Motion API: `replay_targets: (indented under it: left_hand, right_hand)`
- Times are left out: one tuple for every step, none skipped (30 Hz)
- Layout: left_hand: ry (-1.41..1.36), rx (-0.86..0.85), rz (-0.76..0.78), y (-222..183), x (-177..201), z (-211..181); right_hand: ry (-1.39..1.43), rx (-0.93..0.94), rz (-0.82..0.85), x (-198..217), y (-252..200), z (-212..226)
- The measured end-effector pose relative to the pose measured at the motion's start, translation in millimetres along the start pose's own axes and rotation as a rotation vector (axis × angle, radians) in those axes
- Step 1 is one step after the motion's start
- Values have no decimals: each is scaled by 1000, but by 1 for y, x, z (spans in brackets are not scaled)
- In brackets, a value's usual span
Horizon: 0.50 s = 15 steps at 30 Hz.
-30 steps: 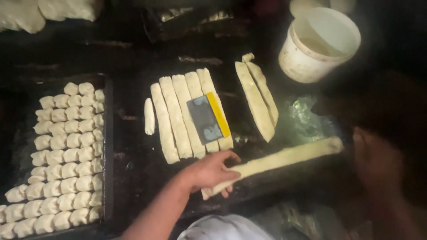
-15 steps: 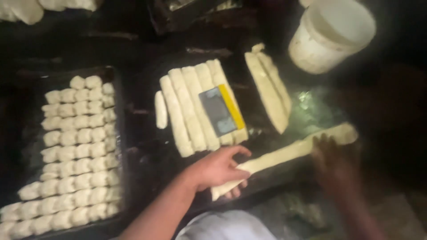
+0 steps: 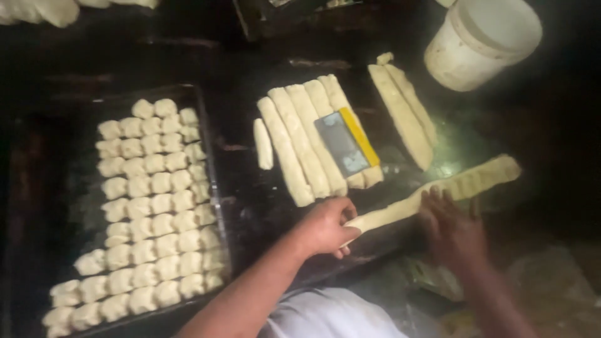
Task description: The baker is manually shaping small pieces of dough and arranging them neatly on a metal baking tray.
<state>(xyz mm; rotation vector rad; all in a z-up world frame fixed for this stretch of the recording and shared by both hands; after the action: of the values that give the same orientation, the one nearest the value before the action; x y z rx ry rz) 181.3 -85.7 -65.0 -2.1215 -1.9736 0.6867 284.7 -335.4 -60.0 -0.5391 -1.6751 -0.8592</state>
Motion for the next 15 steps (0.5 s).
replay_targets:
  left_hand:
    - [61, -20, -32, -6, 6, -4]
    - [59, -30, -29, -10, 7, -7]
    - [162, -42, -74, -13, 11, -9]
    - [265, -43, -128, -20, 17, -10]
    - [262, -45, -133, -22, 21, -4]
    - [440, -243, -254, -25, 25, -7]
    - [618, -444, -373, -31, 25, -10]
    - [619, -441, -373, -42, 25, -18]
    - [718, -332, -386, -51, 25, -23]
    - [812, -229, -400, -58, 26, -30]
    - [811, -233, -399, -62, 28, -33]
    - [835, -204, -381, -69, 28, -31]
    - [859, -175, -362, -75, 29, -30]
    - [859, -171, -361, -84, 33, -32]
    - [855, -204, -377, -93, 37, -37]
  right_hand:
    - [-101, -15, 30, 2, 3, 6]
    - [-110, -14, 24, 13, 4, 16]
    - [166, -161, 29, 22, 5, 19]
    - [455, -301, 43, 27, 4, 27]
    - [456, -295, 43, 19, 2, 33]
    - [283, -154, -15, 19, -1, 43]
    - [112, -11, -71, 17, -6, 53]
    - [114, -12, -70, 19, -6, 58]
    - [105, -45, -27, 19, -7, 61]
    - [90, -78, 12, 20, -4, 62]
    - [87, -78, 10, 24, -4, 73]
    - [75, -9, -31, 29, -8, 90]
    - [64, 60, -73, 35, -12, 106]
    - [67, 59, -70, 40, -12, 111]
    - [107, -65, 84, 37, -11, 110]
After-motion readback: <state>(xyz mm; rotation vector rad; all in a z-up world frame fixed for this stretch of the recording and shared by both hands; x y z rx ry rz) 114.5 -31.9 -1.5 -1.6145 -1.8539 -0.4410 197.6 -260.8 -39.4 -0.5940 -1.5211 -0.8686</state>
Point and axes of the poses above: each hand's wrist, its own y-axis towards the middle knuckle, its own x-axis out of the back of the hand, z = x × y, the point moved 5 cm from there along y, towards the middle knuckle, and after that the axes turned 10 degrees about -y, right-handed, at the moved point
